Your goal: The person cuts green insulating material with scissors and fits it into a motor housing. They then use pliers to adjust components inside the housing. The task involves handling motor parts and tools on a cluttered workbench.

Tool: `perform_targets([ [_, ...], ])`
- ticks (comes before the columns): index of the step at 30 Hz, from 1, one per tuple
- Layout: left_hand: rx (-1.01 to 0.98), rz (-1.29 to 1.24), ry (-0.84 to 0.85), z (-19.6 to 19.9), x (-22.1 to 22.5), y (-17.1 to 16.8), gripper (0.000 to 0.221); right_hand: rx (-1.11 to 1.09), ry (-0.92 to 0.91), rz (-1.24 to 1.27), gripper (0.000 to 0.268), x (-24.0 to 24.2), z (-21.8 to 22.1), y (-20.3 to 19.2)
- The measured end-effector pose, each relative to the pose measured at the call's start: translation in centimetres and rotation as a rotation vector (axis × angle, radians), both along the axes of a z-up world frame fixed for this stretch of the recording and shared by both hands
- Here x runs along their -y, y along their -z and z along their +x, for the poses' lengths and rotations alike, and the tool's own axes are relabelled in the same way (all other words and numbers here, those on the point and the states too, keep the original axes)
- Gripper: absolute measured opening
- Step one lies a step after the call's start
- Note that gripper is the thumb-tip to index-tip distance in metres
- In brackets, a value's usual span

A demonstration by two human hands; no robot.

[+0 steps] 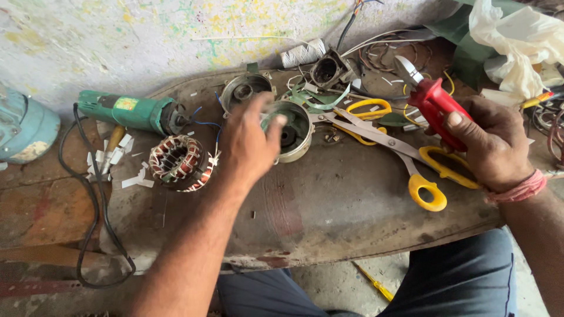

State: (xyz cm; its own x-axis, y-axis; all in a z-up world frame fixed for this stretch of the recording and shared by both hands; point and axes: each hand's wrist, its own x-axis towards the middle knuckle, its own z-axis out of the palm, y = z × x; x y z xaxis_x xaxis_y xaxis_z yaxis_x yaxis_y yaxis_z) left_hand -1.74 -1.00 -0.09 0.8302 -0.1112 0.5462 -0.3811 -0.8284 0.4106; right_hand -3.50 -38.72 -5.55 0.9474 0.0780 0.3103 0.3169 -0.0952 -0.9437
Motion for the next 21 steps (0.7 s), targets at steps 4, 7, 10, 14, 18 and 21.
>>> perform_targets([
  [4,-0.140,0.378,-0.267,2.1,-1.2,0.0,0.032,0.060,0.047,-0.116,0.036,-0.2,-0.1,0.1],
  [7,-0.182,0.382,-0.299,2.5,-1.0,-0.6,0.020,0.110,0.080,-0.263,0.033,-0.9,-0.7,-0.7],
  [10,-0.084,0.341,-0.242,1.6,-0.4,-2.0,0.020,0.207,0.082,-0.496,0.043,-1.7,-2.0,-2.9],
  [14,0.162,0.390,-0.063,-0.4,0.6,-2.9,0.022,0.598,-0.130,-0.599,0.048,-3.1,-4.1,-6.6],
  [18,0.333,0.277,0.152,-0.7,1.0,-4.0,0.025,0.619,-0.169,-0.851,0.048,-6.5,-5.7,-8.1],
  [21,-0.042,0.054,0.321,-1.0,1.2,-4.1,0.022,0.626,-0.166,-0.896,0.044,-8.3,-6.5,-7.9],
])
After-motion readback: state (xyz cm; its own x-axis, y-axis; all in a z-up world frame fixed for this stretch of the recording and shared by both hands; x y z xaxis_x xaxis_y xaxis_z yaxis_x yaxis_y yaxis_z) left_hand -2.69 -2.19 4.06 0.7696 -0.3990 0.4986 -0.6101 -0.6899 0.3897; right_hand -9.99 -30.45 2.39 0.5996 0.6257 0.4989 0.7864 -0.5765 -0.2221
